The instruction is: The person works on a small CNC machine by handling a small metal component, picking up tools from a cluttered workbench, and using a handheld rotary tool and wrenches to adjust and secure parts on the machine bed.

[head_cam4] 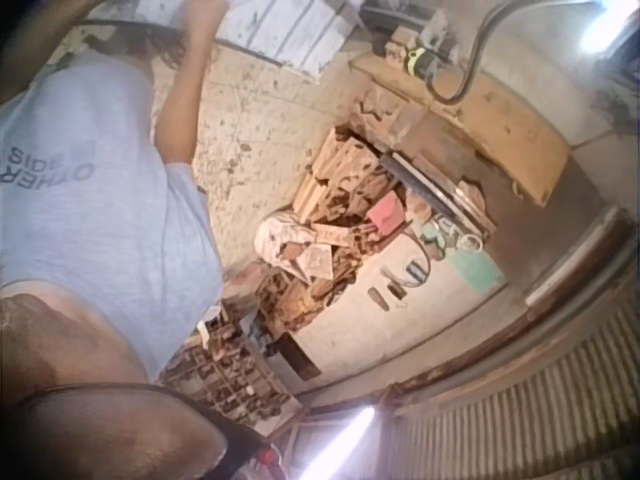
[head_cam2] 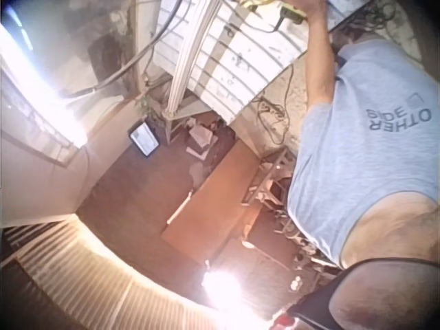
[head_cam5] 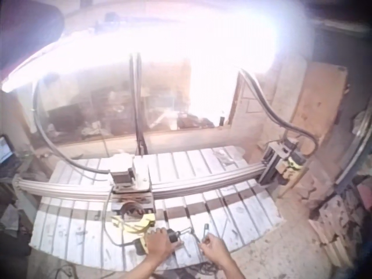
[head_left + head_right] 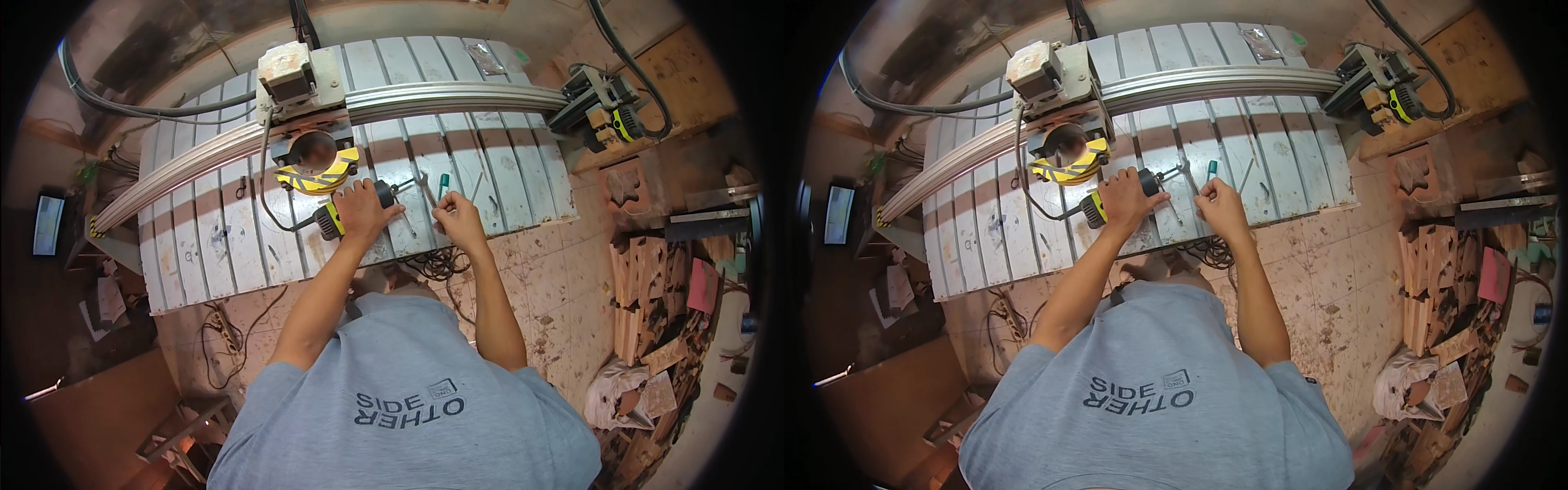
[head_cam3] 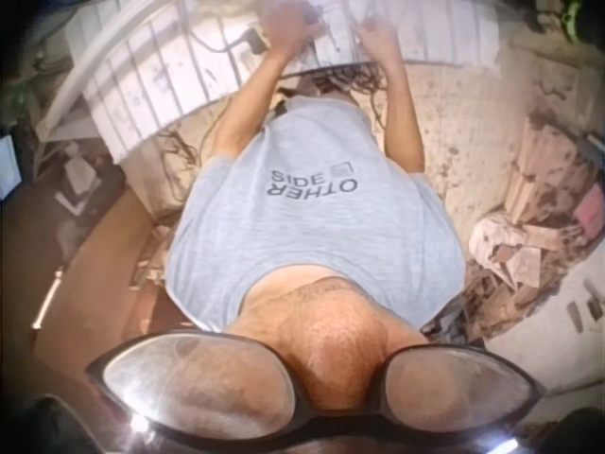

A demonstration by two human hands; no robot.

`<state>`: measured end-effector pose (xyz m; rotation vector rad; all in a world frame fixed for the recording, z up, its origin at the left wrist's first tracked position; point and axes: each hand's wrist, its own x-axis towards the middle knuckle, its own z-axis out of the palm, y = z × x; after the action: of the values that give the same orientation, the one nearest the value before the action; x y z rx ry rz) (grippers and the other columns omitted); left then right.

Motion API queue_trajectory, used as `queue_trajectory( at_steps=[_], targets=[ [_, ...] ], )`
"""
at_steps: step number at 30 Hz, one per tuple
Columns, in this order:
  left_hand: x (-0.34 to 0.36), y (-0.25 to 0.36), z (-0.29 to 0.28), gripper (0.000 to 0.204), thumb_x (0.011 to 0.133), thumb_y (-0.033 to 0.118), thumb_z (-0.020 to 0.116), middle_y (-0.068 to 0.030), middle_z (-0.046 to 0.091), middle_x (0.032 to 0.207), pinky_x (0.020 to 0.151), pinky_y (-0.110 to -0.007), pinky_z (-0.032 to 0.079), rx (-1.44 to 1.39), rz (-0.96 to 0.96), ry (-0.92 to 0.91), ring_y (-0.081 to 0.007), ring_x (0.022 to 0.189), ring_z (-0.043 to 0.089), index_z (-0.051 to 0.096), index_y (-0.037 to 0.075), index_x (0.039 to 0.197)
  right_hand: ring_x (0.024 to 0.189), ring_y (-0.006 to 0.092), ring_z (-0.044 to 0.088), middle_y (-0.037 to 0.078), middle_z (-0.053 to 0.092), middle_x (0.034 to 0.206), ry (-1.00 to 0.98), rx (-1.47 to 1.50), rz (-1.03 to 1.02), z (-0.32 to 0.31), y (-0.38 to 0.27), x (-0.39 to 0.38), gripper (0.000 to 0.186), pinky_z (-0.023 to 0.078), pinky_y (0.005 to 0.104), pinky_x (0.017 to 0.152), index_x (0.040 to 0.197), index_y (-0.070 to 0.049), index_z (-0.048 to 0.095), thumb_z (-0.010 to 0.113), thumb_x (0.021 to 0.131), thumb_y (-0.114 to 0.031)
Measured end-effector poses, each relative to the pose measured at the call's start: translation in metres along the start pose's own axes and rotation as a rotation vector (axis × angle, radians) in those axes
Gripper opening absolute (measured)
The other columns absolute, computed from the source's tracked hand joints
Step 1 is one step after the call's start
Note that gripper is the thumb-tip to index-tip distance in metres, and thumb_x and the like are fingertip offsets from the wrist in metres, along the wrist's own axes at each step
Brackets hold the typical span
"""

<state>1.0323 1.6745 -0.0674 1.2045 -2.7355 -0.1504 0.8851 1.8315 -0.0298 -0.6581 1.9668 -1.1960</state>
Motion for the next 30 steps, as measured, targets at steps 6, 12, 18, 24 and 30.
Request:
queue_trajectory(
  at_steps=[6,12,18,24,30],
  targets=[
    [0.002,0.002,-0.004,0.078,0.059,0.072,0.078,-0.0088,0.066,0.094,0.082,-0.044,0.043,-0.047,-0.029,-0.075,-0.0257,0.090,0.062,0.063,0.005,0.098,0.078,0.0459,0.067,0.030,0.067,0.080,0.098,-0.584,-0.261,0.015,-0.014,0.002,0.017,0.052,0.0530,0.071,0.094,0.004,0.060,0.058,0.089,-0.012],
    [0.003,0.001,-0.004,0.079,0.060,0.073,0.077,-0.0091,0.066,0.096,0.085,-0.045,0.042,-0.052,-0.047,-0.109,-0.0262,0.092,0.062,0.062,0.005,0.099,0.080,0.0512,0.065,0.033,0.065,0.080,0.079,-0.648,-0.293,0.031,-0.030,0.019,0.020,0.052,0.0562,0.075,0.096,0.007,0.060,0.057,0.087,-0.011],
    [0.001,0.003,-0.003,0.082,0.061,0.074,0.076,-0.0092,0.065,0.099,0.089,-0.046,0.041,-0.043,-0.040,-0.108,-0.0266,0.095,0.062,0.062,0.005,0.103,0.077,0.0467,0.067,0.029,0.067,0.077,0.088,-0.809,-0.356,0.039,-0.032,0.040,0.017,0.053,0.0524,0.074,0.085,0.006,0.065,0.060,0.083,-0.010],
    [-0.001,-0.002,0.003,0.080,0.060,0.076,0.075,-0.0089,0.066,0.090,0.080,-0.042,0.042,-0.008,0.004,0.015,-0.0266,0.086,0.064,0.062,0.006,0.097,0.071,0.0311,0.073,0.020,0.067,0.061,-0.264,-1.076,-0.146,0.034,-0.090,0.063,0.013,0.058,0.0412,0.070,0.073,0.002,0.073,0.064,0.068,-0.007],
    [0.001,-0.002,0.000,0.079,0.060,0.073,0.077,-0.0100,0.066,0.092,0.082,-0.043,0.042,-0.042,-0.016,-0.038,-0.0270,0.087,0.064,0.063,0.006,0.099,0.061,0.0215,0.071,0.011,0.071,0.062,-0.419,-1.196,-0.040,0.055,-0.126,0.095,0.017,0.057,0.0363,0.061,0.070,-0.004,0.074,0.058,0.075,-0.008]
  ],
)
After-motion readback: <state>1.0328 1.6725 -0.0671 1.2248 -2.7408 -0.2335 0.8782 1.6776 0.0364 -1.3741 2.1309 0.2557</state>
